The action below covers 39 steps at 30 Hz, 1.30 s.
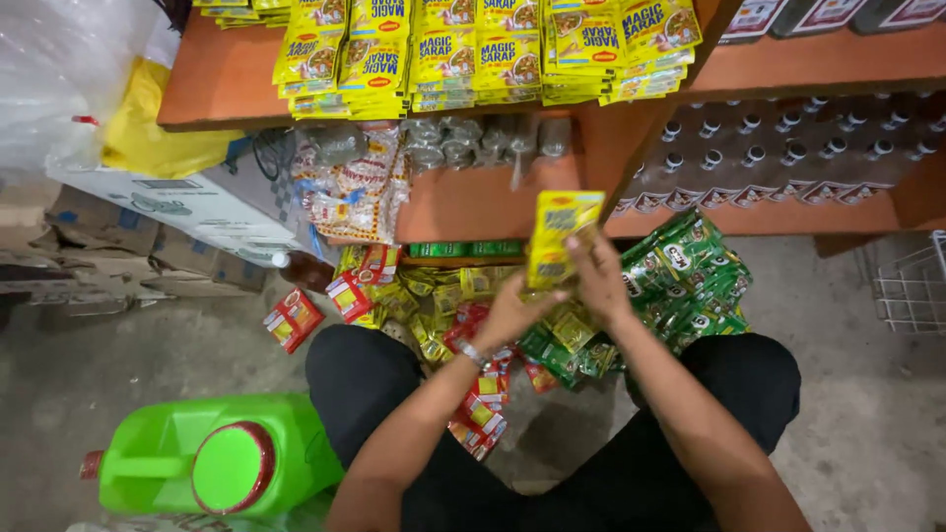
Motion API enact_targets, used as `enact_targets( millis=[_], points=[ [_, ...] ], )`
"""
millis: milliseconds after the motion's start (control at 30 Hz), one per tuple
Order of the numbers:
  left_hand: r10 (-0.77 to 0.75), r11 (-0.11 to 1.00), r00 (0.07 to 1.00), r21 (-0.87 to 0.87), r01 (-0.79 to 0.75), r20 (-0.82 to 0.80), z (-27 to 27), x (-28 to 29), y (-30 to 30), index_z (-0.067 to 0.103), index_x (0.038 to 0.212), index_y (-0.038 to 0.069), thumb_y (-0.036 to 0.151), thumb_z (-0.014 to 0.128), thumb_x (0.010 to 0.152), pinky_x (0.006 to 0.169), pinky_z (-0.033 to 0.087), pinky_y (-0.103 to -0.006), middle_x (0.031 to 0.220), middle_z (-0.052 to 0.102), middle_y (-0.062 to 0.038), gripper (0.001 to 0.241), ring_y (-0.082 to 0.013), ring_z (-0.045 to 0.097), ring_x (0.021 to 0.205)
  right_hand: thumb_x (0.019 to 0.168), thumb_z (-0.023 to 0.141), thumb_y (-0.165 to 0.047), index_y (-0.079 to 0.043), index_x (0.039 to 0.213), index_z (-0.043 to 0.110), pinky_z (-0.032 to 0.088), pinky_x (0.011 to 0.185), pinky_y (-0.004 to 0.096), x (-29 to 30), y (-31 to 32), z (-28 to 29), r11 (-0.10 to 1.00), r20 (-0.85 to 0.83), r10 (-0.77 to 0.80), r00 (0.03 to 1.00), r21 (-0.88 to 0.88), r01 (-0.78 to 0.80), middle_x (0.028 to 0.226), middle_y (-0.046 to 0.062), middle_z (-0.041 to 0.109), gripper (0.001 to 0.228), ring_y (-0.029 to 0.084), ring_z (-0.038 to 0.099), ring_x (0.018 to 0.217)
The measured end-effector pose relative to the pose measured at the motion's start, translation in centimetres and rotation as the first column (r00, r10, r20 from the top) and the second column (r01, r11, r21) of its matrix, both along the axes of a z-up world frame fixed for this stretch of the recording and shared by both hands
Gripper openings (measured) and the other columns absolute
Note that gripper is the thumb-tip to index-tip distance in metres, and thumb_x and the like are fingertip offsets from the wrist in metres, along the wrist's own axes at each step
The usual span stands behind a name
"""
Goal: Sorting and stocking packets of seasoning and drink mixes on a shelf.
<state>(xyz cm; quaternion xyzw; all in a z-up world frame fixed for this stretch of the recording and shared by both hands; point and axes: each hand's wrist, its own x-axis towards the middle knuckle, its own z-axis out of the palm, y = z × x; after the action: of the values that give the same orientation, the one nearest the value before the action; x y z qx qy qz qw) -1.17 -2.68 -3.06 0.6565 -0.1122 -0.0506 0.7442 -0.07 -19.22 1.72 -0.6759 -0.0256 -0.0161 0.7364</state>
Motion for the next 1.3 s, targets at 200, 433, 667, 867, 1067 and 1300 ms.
enact_targets(
  millis=[200, 433, 667, 867, 1067, 1300],
  points=[
    [-0.121, 0.942, 0.992, 0.318, 0.103, 0.037, -9.5, -1.2, 0.0, 0.073, 0.117, 0.002, 0.019, 0.072, 0.094, 0.086, 0.056, -0.0325, 0.105, 0.078, -0.009, 0.028, -0.0143, 0.071, 0.095, 0.111, 0.053, -0.023, -0.008, 0.146, 0.049, 0.049, 0.102, 0.031, 1.1, -1.7, 1.2, 0.96, 0.117, -0.15, 0.982, 0.253, 0.116, 0.129, 0.0, 0.065, 0.038, 0.01, 0.06, 0.114],
    [-0.11, 0.875, 0.993, 0.468, 0.122, -0.053, -11.2, -2.2, 1.0, 0.076, 0.108, 0.003, 0.033, 0.069, 0.094, 0.064, 0.052, -0.0361, 0.078, 0.075, -0.013, 0.034, -0.0141, 0.064, 0.066, 0.112, 0.056, -0.022, -0.007, 0.146, 0.049, 0.05, 0.107, 0.032, 1.7, -4.0, 2.8, 0.901, 0.244, -0.269, 0.932, 0.405, 0.154, 0.133, 0.001, 0.064, 0.038, 0.011, 0.062, 0.119],
    [0.014, 0.912, 0.998, 0.408, -0.04, 0.065, -12.4, -1.1, 2.0, 0.067, 0.09, -0.002, 0.031, 0.065, 0.102, 0.058, 0.048, -0.0371, 0.069, 0.064, -0.012, 0.035, -0.0135, 0.054, 0.065, 0.114, 0.06, -0.024, -0.004, 0.147, 0.049, 0.05, 0.106, 0.03, 1.0, -4.5, 4.4, 0.871, 0.256, -0.262, 0.93, 0.478, 0.114, 0.131, 0.001, 0.064, 0.041, 0.011, 0.061, 0.118],
    [0.262, 0.872, 0.955, 0.458, -0.173, -0.137, -11.3, 1.3, 2.6, 0.064, 0.09, -0.002, 0.031, 0.059, 0.1, 0.053, 0.04, -0.0377, 0.064, 0.057, -0.014, 0.034, -0.0165, 0.051, 0.054, 0.108, 0.058, -0.025, -0.008, 0.138, 0.054, 0.058, 0.088, 0.032, 0.4, -3.9, 3.8, 0.905, 0.035, -0.1, 0.994, 0.419, 0.076, 0.115, 0.001, 0.069, 0.035, 0.011, 0.069, 0.098],
    [0.34, 0.938, 0.936, -0.042, -0.345, -0.095, -12.8, 4.6, 3.4, 0.066, 0.11, 0.0, 0.018, 0.05, 0.104, 0.085, 0.052, -0.0289, 0.103, 0.073, -0.004, 0.025, -0.0107, 0.064, 0.095, 0.105, 0.06, -0.028, -0.007, 0.125, 0.067, 0.055, 0.079, 0.029, -0.2, -2.1, 1.0, 0.998, -0.153, 0.068, 0.986, 0.012, -0.068, 0.108, 0.003, 0.071, 0.03, 0.01, 0.065, 0.09],
    [0.309, 0.876, 0.91, -0.288, -0.386, -0.278, -10.8, 4.5, 2.8, 0.061, 0.135, -0.001, 0.02, 0.049, 0.11, 0.103, 0.046, -0.0297, 0.128, 0.068, -0.004, 0.035, -0.0127, 0.059, 0.116, 0.104, 0.06, -0.027, -0.002, 0.135, 0.06, 0.051, 0.093, 0.028, -0.9, 1.1, 1.7, 0.966, -0.053, 0.192, 0.98, -0.164, -0.199, 0.118, 0.003, 0.068, 0.04, 0.008, 0.06, 0.105]
  ],
)
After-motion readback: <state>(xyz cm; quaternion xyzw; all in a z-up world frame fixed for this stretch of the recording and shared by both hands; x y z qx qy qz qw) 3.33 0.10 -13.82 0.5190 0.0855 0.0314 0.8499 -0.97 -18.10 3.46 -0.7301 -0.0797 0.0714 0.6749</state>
